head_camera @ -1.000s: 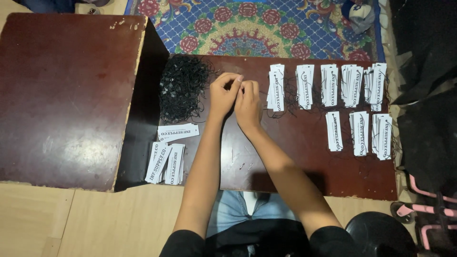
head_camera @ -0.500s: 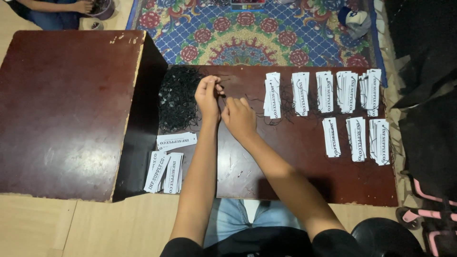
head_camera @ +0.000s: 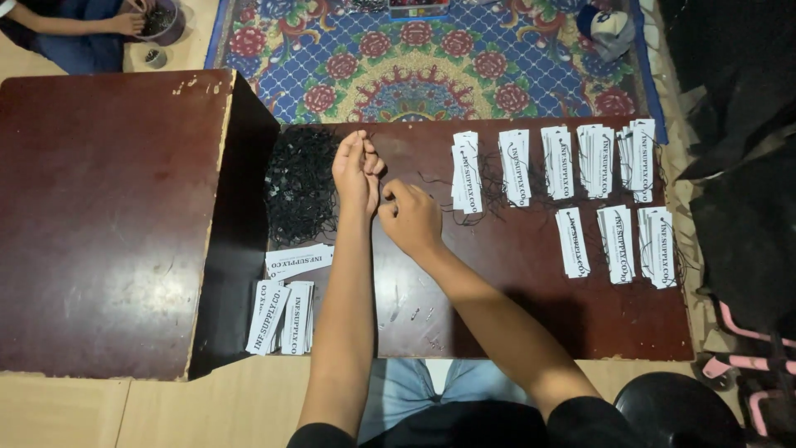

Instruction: Attaching brand labels to black elastic loops on a wooden work surface.

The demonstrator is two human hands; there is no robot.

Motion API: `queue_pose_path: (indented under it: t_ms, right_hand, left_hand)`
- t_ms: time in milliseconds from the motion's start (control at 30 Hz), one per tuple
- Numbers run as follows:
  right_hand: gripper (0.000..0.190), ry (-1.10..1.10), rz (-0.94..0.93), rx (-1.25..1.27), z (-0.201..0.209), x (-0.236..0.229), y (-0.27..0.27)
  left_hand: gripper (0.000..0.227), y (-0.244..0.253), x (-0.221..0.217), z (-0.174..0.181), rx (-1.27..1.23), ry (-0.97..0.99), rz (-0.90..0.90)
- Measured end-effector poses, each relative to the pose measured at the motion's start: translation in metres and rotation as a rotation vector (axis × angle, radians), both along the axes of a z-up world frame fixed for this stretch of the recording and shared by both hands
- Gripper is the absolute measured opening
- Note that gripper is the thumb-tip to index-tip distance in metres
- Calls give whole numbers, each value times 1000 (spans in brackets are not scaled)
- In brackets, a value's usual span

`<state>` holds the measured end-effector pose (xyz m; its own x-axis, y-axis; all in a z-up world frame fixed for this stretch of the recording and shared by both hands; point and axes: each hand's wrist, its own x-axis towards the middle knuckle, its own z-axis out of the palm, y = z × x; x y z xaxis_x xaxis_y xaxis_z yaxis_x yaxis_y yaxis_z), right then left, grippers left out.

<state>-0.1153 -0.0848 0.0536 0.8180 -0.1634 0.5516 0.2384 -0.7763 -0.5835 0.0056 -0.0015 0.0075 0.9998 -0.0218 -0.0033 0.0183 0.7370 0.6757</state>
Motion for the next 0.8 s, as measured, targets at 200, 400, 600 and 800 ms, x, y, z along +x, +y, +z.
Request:
queue_pose_path:
  t_ms: [200, 400, 600, 800]
  right_hand:
    - [10, 8, 31, 49, -6, -2, -2]
    - [12, -69, 68, 118, -8, 0, -2]
    - [11, -366, 201, 126, 6, 2, 14]
    - [2, -362, 475, -60, 36, -11, 54]
  left_hand:
    - [11, -3, 13, -11, -11, 0, 41]
    - [11, -6, 2, 0, 18, -11, 12]
    - [12, -8, 7, -18, 231, -37, 44]
    - [14, -13, 2, -7, 645, -160, 62]
